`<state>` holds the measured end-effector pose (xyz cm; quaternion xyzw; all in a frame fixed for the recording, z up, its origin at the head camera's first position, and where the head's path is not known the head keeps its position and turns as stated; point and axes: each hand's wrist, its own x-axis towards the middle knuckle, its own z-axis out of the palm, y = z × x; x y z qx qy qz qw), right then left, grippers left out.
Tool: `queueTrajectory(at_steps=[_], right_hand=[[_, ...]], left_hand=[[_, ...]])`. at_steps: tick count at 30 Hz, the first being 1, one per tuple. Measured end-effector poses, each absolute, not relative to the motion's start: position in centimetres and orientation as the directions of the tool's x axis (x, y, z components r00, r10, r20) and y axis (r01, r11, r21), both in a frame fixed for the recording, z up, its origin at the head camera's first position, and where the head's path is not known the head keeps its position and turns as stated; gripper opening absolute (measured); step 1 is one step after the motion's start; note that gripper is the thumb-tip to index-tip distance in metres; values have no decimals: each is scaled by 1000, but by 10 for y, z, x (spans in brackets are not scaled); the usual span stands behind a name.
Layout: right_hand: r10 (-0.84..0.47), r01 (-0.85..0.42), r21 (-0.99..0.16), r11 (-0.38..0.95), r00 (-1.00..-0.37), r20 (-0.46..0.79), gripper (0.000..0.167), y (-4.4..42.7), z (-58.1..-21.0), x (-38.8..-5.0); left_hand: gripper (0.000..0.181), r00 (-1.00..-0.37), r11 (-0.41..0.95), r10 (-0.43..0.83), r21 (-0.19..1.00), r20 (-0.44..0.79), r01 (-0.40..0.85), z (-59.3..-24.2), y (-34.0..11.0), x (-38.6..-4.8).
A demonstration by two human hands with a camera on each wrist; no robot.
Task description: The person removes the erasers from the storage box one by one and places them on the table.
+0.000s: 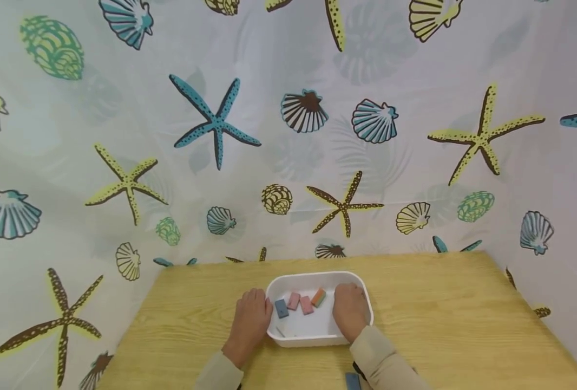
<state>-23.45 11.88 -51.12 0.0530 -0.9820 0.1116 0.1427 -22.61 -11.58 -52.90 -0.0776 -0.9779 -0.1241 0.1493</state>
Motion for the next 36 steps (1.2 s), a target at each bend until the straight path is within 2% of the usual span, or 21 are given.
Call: queueTrajectory(at_steps=[4,9,13,18,24,29,36], right_hand=[[-97,-168,-205,964,-943,317,13,122,-507,-236],[-38,-118,-317,941,-968,248,16,128,-497,-235],[-46,-124,-396,910,-979,199,23,134,-482,-230],[-21,-103,-516,851,-987,162,20,140,-465,-222],[11,-113,-608,786,-980,197,24,140,-458,-218],[13,-169,-677,717,-967,255,25,141,-452,-212],[-25,-238,-688,686,-952,305,23,144,-445,-197]], left_hand=[[19,-939,962,105,207,326,180,-527,-114,-228],[20,-936,959,117,205,331,193,-530,-112,-228],[19,-930,962,116,194,348,193,-531,-113,-228],[20,-935,963,111,197,338,186,-529,-113,-230],[20,-946,963,100,209,310,170,-528,-112,-227],[20,-946,962,94,218,309,167,-531,-112,-228],[20,-938,960,109,211,330,186,-531,-112,-229]])
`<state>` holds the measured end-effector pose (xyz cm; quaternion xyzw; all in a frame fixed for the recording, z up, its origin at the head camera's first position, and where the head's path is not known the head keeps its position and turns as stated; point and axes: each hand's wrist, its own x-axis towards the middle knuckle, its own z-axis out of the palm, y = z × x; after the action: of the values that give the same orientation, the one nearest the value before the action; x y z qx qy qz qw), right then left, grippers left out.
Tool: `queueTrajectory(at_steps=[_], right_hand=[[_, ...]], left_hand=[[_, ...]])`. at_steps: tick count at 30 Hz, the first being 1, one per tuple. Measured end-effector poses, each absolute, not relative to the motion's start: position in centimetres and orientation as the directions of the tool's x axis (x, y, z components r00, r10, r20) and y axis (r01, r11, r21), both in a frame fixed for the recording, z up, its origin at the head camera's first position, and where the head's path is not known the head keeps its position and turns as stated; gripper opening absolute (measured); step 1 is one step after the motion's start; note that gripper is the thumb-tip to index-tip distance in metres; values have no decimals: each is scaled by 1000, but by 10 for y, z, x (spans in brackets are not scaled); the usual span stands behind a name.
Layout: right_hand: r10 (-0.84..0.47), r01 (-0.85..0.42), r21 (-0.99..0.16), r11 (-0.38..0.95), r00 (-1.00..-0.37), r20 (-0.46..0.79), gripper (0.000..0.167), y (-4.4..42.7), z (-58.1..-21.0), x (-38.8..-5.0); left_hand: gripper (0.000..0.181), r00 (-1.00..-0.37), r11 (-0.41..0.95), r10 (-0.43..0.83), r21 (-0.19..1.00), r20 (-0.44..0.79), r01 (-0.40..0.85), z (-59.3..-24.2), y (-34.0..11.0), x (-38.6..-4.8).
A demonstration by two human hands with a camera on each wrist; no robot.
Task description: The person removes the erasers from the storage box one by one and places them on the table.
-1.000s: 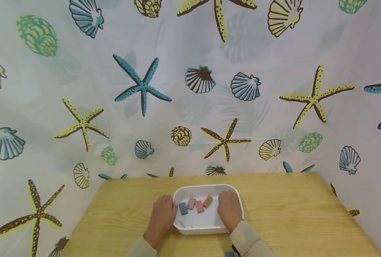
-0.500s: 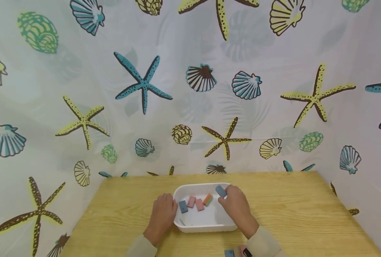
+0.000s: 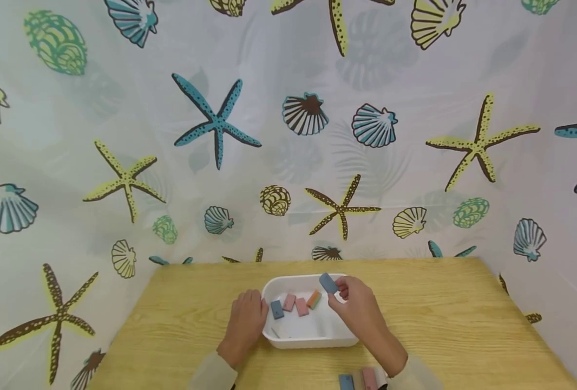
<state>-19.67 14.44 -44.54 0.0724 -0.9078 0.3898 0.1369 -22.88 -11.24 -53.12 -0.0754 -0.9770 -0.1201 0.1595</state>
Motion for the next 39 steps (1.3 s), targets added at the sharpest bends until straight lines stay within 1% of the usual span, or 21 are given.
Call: queueTrajectory(at_steps=[4,10,17,21,26,30,36,39], right_hand=[[-30,-256,-698,669,-947,318,24,148,-440,-183],[2,-212,-726,654,-959,282,26,158,-436,-163],[48,-103,-746,657,-983,178,27,174,-436,-139],[69,-61,-749,660,-988,140,25,182,-441,-127],[118,56,-763,643,-993,26,29,190,-449,-114],[154,120,-739,663,-988,-23,30,196,-455,-105],[152,152,-698,700,-986,-62,40,207,-462,-98],[165,191,-688,701,-981,-104,40,211,-467,-95]], left_hand=[[20,-939,959,111,212,326,187,-530,-113,-228],[20,-938,958,112,215,328,190,-531,-115,-229],[19,-937,955,101,232,335,185,-531,-116,-229],[18,-935,954,96,235,342,184,-531,-116,-228],[18,-934,956,96,228,345,183,-531,-117,-226],[18,-935,957,101,223,341,184,-532,-117,-227],[19,-927,955,109,221,359,198,-529,-117,-231],[19,-928,953,109,228,357,199,-527,-118,-233]])
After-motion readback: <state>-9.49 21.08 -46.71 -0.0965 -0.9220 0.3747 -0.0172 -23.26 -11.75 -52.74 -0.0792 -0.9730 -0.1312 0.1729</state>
